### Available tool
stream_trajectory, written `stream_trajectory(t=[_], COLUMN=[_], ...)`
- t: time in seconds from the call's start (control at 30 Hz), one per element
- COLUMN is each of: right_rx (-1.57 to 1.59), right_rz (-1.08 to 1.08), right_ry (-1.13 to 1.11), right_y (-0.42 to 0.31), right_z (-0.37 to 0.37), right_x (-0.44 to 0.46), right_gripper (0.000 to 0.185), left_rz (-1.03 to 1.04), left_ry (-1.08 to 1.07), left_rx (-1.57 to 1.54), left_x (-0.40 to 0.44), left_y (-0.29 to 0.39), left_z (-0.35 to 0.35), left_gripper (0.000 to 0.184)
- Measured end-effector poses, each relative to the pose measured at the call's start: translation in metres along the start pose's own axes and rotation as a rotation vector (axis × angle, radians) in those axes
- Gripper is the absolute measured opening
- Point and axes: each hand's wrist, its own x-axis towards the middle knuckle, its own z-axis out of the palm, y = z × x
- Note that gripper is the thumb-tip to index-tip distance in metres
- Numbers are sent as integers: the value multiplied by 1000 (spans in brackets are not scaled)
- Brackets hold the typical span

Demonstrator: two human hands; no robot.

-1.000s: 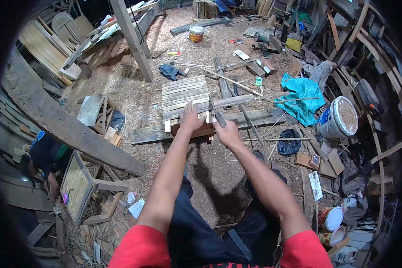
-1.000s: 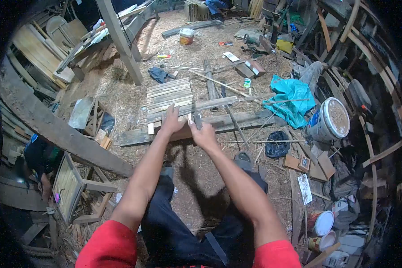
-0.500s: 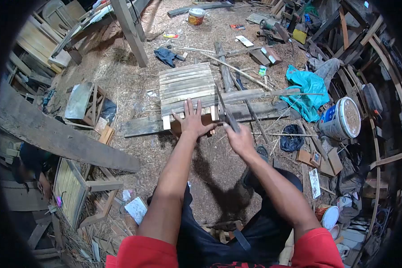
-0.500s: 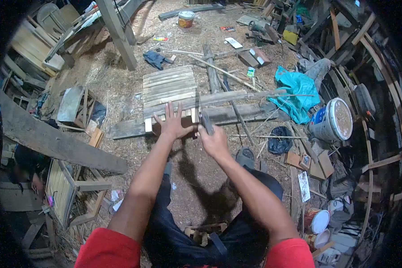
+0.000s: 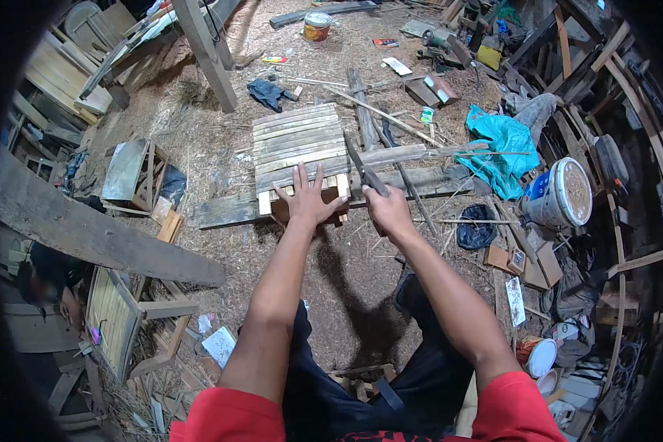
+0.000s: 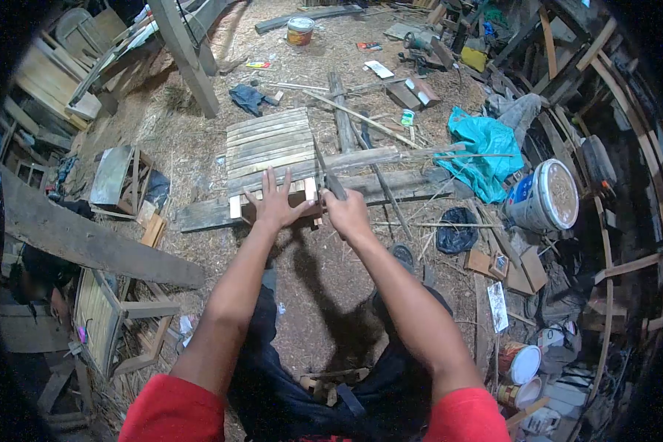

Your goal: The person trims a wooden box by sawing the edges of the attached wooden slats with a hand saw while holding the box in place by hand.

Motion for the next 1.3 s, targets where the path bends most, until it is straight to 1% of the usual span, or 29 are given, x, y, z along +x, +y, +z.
stream_trajectory(t=[0.13, 0.17, 0.27, 0.3, 0.4, 0.43, 0.5, 0.53, 0.57, 0.67, 0.7, 0.77, 0.8, 0.87, 0.93, 0.97, 1.0, 1.07, 1.1, 1.2, 1.23, 1.3], right_rx=[46, -19, -175, -159, -97, -46, -65, -72, -65, -79, -83, -45, -31, -105, -138, -149, -163, -177, -125, -97, -137, -154], right_rz=[41, 57, -73, -85, -111, -30, -71, -87, -157, -167, -178, -89, -52, -96, -128, -141, -150, -179, -130, -57, -16, -111], right_ry=[-26, -4, 69, 90, 85, 19, 15, 17, 25, 56, 28, -34, -65, -56, -44, 11, 17, 33, -6, -49, -64, -28], right_y=[-9, -9, -7, -12, -36, -33, -35, -36, -31, -16, -21, -30, -30, -28, -31, -17, -15, -14, -19, -24, -29, -8], right_z=[-8, -6, 8, 7, 2, 1, 0, -1, 4, 15, 12, 2, -1, -3, -3, 6, 4, 4, 1, -2, -4, 3], right_x=[-25, -23, 14, 14, -19, -27, -38, -42, -35, -3, -11, -35, -43, -44, -39, -23, -21, -15, -23, -43, -43, -21], right_gripper=[38, 36, 34, 31, 32, 34, 35, 36, 39, 39, 38, 36, 36, 36, 36, 36, 36, 36, 36, 35, 34, 34], left_rz=[8, 0, 8, 10, 14, 14, 20, 12, 10, 8, 10, 26, 35, 56, 48, 48, 42, 66, 77, 58, 52, 58], left_ry=[-2, 1, -7, -10, -21, -13, -1, -7, -15, -7, 2, 19, -1, -41, 2, 19, 35, 1, -21, -90, -95, -103], left_rx=[8, 9, 16, 17, 20, 13, 4, 11, 21, 14, 6, -45, 6, 105, 6, -21, -48, -70, -82, -14, -9, -3], left_x=[-2, -1, -1, -1, -4, -1, 1, 2, 2, -1, 1, -4, -1, 6, 10, 14, 12, 10, 9, 13, 13, 10], left_y=[-1, -2, 2, 1, -3, -3, -3, -3, -2, 2, 1, 2, 3, 6, 4, 1, 0, 0, -1, 3, 3, 4], left_z=[3, 3, 5, 8, 0, 1, 1, 1, 1, -2, -2, -9, -8, -7, -4, 0, 1, 1, 1, 4, 3, -2], left_gripper=[106, 105, 105, 105, 102, 102, 100, 100, 101, 103, 104, 107, 109, 113, 116, 117, 118, 118, 119, 119, 116, 115])
